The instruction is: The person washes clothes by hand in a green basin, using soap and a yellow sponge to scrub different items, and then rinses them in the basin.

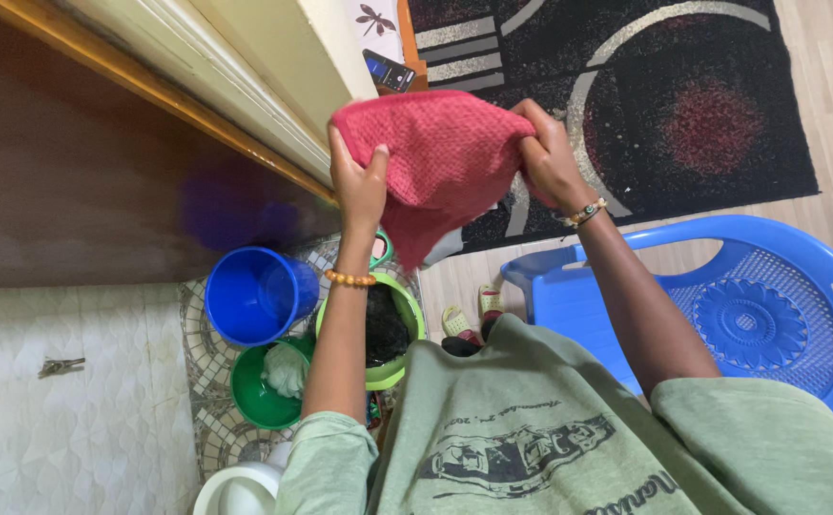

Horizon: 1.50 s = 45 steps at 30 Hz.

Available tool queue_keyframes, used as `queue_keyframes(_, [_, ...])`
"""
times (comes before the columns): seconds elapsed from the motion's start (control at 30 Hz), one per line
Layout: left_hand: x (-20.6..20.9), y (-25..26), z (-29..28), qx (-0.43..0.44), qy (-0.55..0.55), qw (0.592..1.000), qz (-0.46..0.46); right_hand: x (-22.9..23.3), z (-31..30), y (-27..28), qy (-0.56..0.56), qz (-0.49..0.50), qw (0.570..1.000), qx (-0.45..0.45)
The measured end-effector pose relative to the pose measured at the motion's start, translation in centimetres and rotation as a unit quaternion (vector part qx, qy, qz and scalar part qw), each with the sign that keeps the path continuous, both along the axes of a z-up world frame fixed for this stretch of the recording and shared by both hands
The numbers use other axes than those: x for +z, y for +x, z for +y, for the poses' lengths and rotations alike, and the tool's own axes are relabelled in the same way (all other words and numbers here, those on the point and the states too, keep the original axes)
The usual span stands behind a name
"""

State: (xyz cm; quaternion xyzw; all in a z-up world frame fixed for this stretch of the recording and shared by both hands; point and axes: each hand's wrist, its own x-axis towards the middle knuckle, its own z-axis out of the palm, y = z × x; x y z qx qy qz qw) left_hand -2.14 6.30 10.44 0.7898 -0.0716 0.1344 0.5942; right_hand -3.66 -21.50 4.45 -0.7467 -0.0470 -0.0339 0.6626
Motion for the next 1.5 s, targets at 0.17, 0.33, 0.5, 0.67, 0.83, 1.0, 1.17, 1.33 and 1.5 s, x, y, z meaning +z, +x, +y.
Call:
queue_keyframes(0.17, [2.0, -2.1, -2.4, 0.071, 0.306, 0.933, -0.177, 5.7, 1.3, 0.3, -0.06, -0.148, 0.985, 0.066])
queue_keyframes(0.33, [2.9, -2.3, -6.5, -0.039, 0.478, 0.854, -0.201, 8.3, 1.1, 0.7, -0.022, -0.105, 0.988, 0.116])
queue_keyframes(0.5, [3.5, 0.1, -9.2, -0.137, 0.383, 0.912, 0.049, 10.9, -1.4, 0.9, -0.121, -0.095, 0.986, 0.063])
queue_keyframes(0.67, [4.3, 1.8, -10.3, -0.205, 0.15, 0.967, 0.039, 12.1, -3.8, -1.5, -0.044, -0.303, 0.951, -0.041])
queue_keyframes(0.83, [4.5, 2.5, -10.1, -0.282, -0.019, 0.957, 0.061, 4.7, 0.3, -4.0, 0.056, -0.349, 0.88, -0.317])
queue_keyframes(1.0, [6.6, 2.7, -8.6, -0.325, -0.249, 0.904, 0.123, -5.6, 10.1, -4.7, -0.045, -0.127, 0.991, -0.005])
queue_keyframes(1.17, [6.0, 3.1, -6.2, -0.283, -0.317, 0.893, 0.147, -8.6, 8.7, -5.8, -0.305, -0.047, 0.907, 0.288])
queue_keyframes(1.33, [3.8, 3.4, -4.0, -0.288, -0.383, 0.86, 0.173, -1.4, 0.3, -1.4, -0.31, 0.065, 0.9, 0.298])
queue_keyframes(1.5, [3.4, 2.6, -4.8, -0.286, -0.387, 0.861, 0.166, 3.1, -0.4, -2.0, -0.146, -0.165, 0.975, -0.03])
